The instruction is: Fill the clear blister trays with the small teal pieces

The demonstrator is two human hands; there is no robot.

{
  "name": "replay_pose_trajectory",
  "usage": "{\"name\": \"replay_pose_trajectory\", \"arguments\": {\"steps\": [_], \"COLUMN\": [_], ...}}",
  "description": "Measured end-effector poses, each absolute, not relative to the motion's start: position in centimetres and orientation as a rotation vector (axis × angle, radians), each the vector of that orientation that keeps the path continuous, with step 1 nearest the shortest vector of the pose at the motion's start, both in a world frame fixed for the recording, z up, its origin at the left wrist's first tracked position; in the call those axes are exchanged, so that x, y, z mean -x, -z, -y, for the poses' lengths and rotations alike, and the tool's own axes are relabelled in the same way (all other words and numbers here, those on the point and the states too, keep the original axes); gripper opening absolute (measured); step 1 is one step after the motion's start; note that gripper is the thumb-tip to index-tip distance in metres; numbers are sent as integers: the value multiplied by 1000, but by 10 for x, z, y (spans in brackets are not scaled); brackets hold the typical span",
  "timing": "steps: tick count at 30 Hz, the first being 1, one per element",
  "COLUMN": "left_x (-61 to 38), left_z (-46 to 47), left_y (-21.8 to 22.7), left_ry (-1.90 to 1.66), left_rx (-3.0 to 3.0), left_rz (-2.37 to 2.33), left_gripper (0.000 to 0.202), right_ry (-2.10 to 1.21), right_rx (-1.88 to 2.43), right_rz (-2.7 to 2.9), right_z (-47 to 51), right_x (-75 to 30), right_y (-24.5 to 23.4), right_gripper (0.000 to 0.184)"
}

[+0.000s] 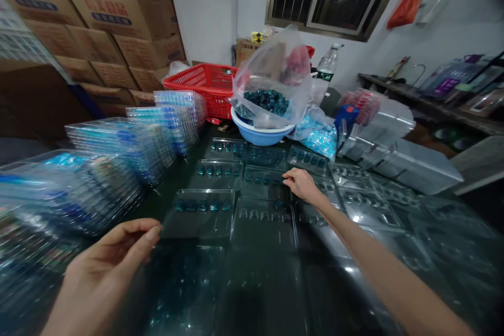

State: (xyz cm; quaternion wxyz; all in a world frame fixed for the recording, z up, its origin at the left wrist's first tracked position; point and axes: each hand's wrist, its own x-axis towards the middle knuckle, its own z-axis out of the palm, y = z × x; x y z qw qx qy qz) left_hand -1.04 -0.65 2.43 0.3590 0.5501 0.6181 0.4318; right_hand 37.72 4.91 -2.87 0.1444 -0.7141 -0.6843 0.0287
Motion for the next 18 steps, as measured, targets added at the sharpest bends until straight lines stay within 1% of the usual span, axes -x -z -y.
{"name": "replay_pose_trajectory", "arguments": {"steps": [5, 9, 10, 12, 14, 18], "left_x": [14, 8, 7, 3, -5, -33], "left_z": [5, 10, 12, 14, 18, 29], "left_y": [-25, -27, -27, -27, -28, -38], "left_ry": [-871, -855, -866, -888, -920, -954], "left_rx": [-1618, -1748, -1759, -1773, -1787, -1759], "left_rz": [-1681, -1697, -1696, -1647, -1555, -1363], "left_gripper": [38, 38, 37, 34, 30, 22], "right_ry": [-39, 16, 13, -26, -75, -90], "right_rx": [2128, 2094, 2056, 1962, 1889, 1841], "right_rz": [2115, 2201, 2243, 2346, 2420, 2394], "right_z": [-47, -24, -16, -4, 2, 1], "right_x": [-371, -358, -354, -347, -343, -338], "right_y": [14, -9, -13, -17, -14, -8], "right_gripper": [18, 39, 42, 39, 30, 20]}}
